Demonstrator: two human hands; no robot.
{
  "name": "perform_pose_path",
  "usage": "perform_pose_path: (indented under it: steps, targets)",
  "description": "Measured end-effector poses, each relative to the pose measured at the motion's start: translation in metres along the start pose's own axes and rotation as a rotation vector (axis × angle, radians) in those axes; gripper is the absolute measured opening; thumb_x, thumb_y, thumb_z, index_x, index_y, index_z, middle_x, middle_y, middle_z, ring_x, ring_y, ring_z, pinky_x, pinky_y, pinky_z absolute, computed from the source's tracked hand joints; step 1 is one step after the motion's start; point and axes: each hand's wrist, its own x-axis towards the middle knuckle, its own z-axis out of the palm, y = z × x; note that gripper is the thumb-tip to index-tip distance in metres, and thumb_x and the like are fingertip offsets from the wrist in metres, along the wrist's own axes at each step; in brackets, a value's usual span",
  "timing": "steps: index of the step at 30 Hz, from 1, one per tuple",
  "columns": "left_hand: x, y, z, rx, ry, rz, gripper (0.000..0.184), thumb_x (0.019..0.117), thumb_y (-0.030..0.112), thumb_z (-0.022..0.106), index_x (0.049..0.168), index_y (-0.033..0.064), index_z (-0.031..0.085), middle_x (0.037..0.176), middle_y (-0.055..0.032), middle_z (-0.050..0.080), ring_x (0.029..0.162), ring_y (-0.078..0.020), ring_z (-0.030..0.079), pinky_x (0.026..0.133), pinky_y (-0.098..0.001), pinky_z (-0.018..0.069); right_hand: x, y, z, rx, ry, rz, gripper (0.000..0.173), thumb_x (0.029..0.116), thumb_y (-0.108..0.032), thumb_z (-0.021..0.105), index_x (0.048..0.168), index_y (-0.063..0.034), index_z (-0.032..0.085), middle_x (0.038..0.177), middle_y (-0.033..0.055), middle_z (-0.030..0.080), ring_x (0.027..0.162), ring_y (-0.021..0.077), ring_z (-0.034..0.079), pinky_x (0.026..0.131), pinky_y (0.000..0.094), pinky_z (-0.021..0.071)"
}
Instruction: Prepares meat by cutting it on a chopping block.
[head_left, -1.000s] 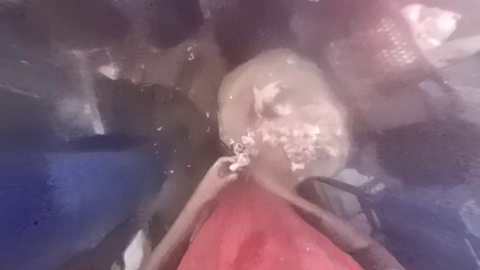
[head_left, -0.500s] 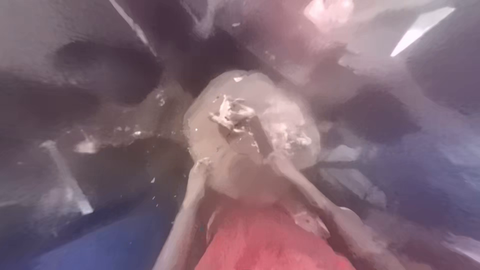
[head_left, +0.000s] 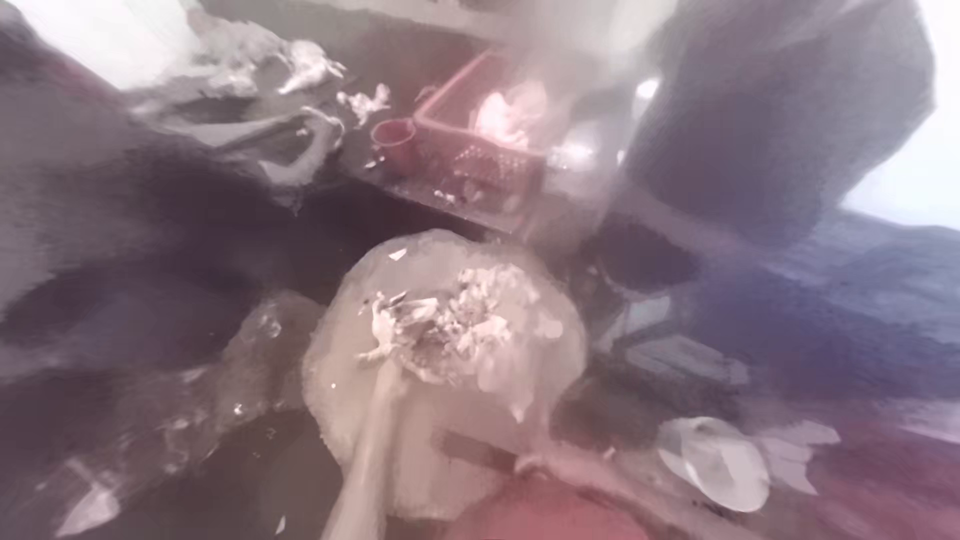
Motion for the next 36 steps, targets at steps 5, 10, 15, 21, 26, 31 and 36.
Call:
perform_pose_path:
  steps: [5, 10, 15, 21, 26, 31, 36]
  targets:
    - [-0.047, 0.036, -0.013, 0.446, 0.099, 0.383, 0.024, 0.1089, 0.016, 0.044, 0.112, 0.0006, 0.063, 0.076, -0.0004, 0.057, 0.062, -0.0050, 0.053, 0.061, -0.0229, 0.0501, 0.010, 0.012, -0.018, 0.052, 0.063, -0.094, 0.042, 0.1052, -0.009, 0.049, 0.141, -0.0264, 0.063, 0.136, 0.0085, 0.066, 0.124, 0.0261, 0.064, 0.108, 0.0516, 0.0494]
    - [-0.107, 0.020, -0.086, 1.184, 0.295, 0.453, 0.043, 0.1086, 0.027, 0.045, 0.133, -0.0058, 0.058, 0.109, -0.0279, 0.068, 0.099, -0.0408, 0.068, 0.090, -0.0620, 0.0522, 0.018, 0.012, -0.011, 0.087, 0.121, 0.030, 0.059, 0.1063, -0.012, 0.047, 0.159, -0.0349, 0.036, 0.147, 0.0089, 0.057, 0.127, 0.0264, 0.061, 0.108, 0.0521, 0.0487]
    - [-0.109, -0.035, -0.148, 1.341, 0.158, 0.083, 0.043, 0.1066, 0.031, 0.051, 0.134, -0.0018, 0.059, 0.117, -0.0270, 0.068, 0.111, -0.0429, 0.067, 0.098, -0.0636, 0.0501, 0.037, -0.003, 0.006, 0.127, 0.350, 0.070, 0.057, 0.1053, -0.011, 0.048, 0.159, -0.0271, 0.037, 0.157, 0.0032, 0.048, 0.134, 0.0196, 0.057, 0.112, 0.0454, 0.0474]
    - [-0.119, -0.030, -0.162, 0.360, 0.232, 0.267, 0.058, 0.1107, 0.038, 0.037, 0.160, 0.0092, 0.029, 0.147, -0.0197, 0.051, 0.121, -0.0257, 0.059, 0.097, -0.0460, 0.0524, 0.028, -0.019, 0.024, -0.011, 0.315, 0.076, 0.074, 0.0947, -0.008, 0.065, 0.161, -0.0166, 0.034, 0.145, 0.0204, 0.056, 0.129, 0.0358, 0.058, 0.111, 0.0549, 0.0459]
    - [-0.101, -0.029, -0.136, 0.767, 0.272, 0.343, 0.102, 0.0924, 0.035, 0.075, 0.164, 0.0063, 0.008, 0.157, -0.0229, 0.040, 0.136, -0.0300, 0.053, 0.108, -0.0478, 0.0492, 0.037, -0.016, 0.038, -0.053, 0.364, 0.078, 0.059, 0.1000, -0.008, 0.054, 0.157, -0.0149, 0.042, 0.146, 0.0150, 0.056, 0.131, 0.0262, 0.058, 0.113, 0.0456, 0.0458]
    - [-0.102, -0.034, -0.135, 0.765, 0.181, 0.275, 0.070, 0.1012, 0.030, 0.061, 0.158, 0.0032, 0.030, 0.140, -0.0214, 0.058, 0.125, -0.0294, 0.061, 0.107, -0.0490, 0.0499, 0.048, -0.035, 0.033, 0.011, 0.399, -0.049, 0.049, 0.1044, -0.011, 0.047, 0.154, -0.0124, 0.046, 0.154, 0.0105, 0.050, 0.136, 0.0193, 0.054, 0.115, 0.0412, 0.0456]
    - [-0.119, -0.048, -0.113, 0.838, 0.103, 0.300, 0.067, 0.1040, 0.031, 0.056, 0.157, -0.0016, 0.030, 0.143, -0.0236, 0.056, 0.129, -0.0307, 0.058, 0.110, -0.0478, 0.0466, 0.035, -0.182, -0.011, 0.040, 0.597, -0.577, 0.040, 0.1041, -0.010, 0.050, 0.144, -0.0049, 0.055, 0.134, 0.0080, 0.064, 0.116, 0.0058, 0.063, 0.103, 0.0252, 0.0510]
